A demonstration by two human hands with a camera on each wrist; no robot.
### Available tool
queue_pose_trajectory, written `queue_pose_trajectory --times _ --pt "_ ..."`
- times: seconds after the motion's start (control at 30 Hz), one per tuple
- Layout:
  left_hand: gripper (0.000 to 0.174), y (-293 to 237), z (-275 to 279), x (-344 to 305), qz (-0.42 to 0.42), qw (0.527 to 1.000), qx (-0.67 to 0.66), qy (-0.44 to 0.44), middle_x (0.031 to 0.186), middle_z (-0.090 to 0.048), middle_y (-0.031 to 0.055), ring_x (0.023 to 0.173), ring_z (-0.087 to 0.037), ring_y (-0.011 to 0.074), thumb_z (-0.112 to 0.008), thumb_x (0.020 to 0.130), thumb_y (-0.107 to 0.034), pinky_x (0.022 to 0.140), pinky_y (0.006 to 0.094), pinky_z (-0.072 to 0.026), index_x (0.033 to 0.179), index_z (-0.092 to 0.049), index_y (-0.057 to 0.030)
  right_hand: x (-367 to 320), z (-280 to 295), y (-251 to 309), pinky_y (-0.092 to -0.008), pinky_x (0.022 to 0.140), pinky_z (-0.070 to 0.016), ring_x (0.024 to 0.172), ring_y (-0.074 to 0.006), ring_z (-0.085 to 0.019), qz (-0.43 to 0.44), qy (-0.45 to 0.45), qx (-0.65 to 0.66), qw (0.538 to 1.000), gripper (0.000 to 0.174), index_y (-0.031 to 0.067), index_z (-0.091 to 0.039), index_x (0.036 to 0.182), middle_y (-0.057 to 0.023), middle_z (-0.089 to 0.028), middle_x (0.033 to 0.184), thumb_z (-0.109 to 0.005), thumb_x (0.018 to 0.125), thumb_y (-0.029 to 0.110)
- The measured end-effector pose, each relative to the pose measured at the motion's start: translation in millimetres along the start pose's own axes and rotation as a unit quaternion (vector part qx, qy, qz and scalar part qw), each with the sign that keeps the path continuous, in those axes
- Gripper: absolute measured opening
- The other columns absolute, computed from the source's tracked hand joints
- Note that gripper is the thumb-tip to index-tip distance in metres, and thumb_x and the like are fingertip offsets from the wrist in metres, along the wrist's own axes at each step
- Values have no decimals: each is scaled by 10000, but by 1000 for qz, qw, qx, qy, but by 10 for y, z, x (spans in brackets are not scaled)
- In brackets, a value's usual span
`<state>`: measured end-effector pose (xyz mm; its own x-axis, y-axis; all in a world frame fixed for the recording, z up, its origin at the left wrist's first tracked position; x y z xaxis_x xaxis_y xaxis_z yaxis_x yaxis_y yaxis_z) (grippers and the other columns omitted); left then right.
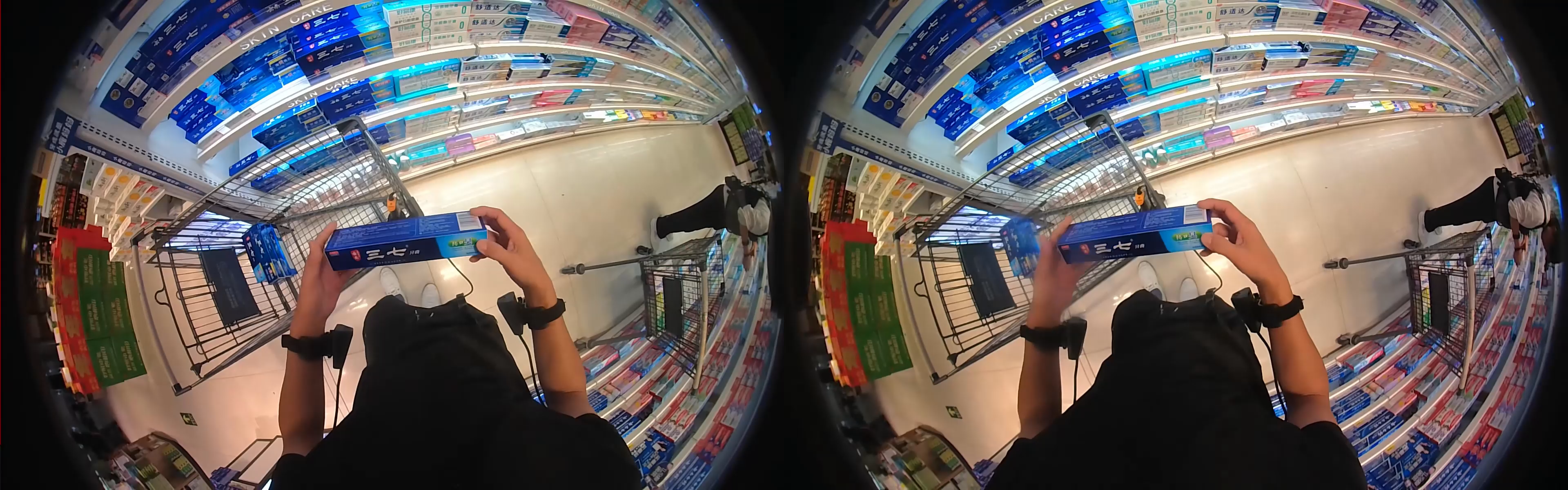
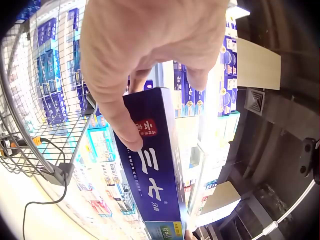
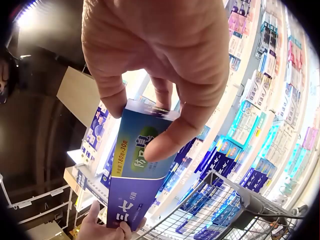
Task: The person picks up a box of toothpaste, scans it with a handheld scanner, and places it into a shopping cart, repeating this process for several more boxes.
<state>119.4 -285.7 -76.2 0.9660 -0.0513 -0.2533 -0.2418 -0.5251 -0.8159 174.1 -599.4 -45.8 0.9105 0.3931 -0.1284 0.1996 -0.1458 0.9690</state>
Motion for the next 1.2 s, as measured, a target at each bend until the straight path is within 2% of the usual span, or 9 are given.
queue_pose_trajectory --times 0.13,0.2,0.4,0.43,0.57,0.67,0.77,1.1,1.2 --pt "649 -17 -83 14 2 999 36 8 1350 -449 120 1190 -522 245 -386 1004 -483 1001 434 -447 1472 -249 -55 -11 23 -9 -267 843 -489 913 -110 -550 -3 -12 -10 1000 552 32 -434 1348 -84 -529 1186 -670 858 126" --pt "657 6 -98 45 7 999 29 -22 1348 -451 119 1176 -532 245 -397 1002 -478 983 449 -464 1475 -236 -52 -1 15 23 -272 872 -471 983 -127 -542 8 -22 -30 999 615 33 -397 1384 -95 -497 1263 -678 841 107" --pt "672 16 -129 41 6 998 36 -42 1351 -450 123 1171 -539 252 -412 1000 -465 962 499 -480 1482 -204 -46 -35 29 19 -271 908 -454 1082 -149 -525 42 -15 -31 999 759 47 -283 1472 -123 -446 1383 -662 815 42" --pt "675 27 -125 39 4 998 35 -43 1350 -451 123 1169 -540 253 -415 999 -464 960 504 -481 1483 -199 -45 -38 35 11 -275 916 -453 1090 -152 -526 45 -15 -29 998 761 45 -281 1473 -127 -440 1391 -659 813 28" --pt "568 100 -135 21 14 997 -56 -50 1224 -576 100 1140 -554 227 -402 1013 -441 1005 450 -446 1415 -366 -41 -50 51 -32 -292 955 -446 1132 -165 -521 52 -17 -4 999 777 39 -267 1478 -138 -422 1412 -646 804 -30" --pt "558 158 -77 31 22 995 -95 -39 1221 -577 105 1156 -545 239 -394 1014 -449 1048 452 -407 1363 -405 -14 -61 67 -124 -301 978 -440 1185 -181 -500 21 -2 23 1000 786 34 -248 1485 -146 -404 1428 -641 810 -54" --pt "530 202 -104 48 56 996 -67 -34 1237 -568 79 1106 -568 187 -425 997 -481 961 409 -466 1351 -416 -87 -85 43 -140 -302 992 -434 1232 -199 -471 19 5 -8 1000 786 39 -231 1493 -147 -387 1446 -635 825 -58" --pt "613 187 -162 18 98 995 4 -10 1231 -547 79 1057 -584 218 -413 963 -582 897 368 -490 1389 -362 -145 -187 21 28 -336 1001 -445 1310 -243 -418 59 4 -53 997 733 60 -269 1482 -142 -362 1483 -582 840 -105" --pt "621 110 -211 12 100 994 21 -33 1214 -553 82 1052 -585 229 -404 960 -593 892 366 -491 1380 -370 -137 -180 7 -19 -333 1012 -430 1322 -245 -410 78 -15 -31 996 724 43 -287 1468 -156 -376 1470 -624 838 -72"
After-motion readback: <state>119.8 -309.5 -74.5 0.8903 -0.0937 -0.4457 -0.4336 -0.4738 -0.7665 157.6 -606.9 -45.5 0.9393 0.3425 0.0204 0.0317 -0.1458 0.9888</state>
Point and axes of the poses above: each hand's wrist, its own x-axis towards the middle knuckle, its own z-axis out of the back of the hand, y = z × x, the point moved 3 cm from there along x, towards the middle knuckle
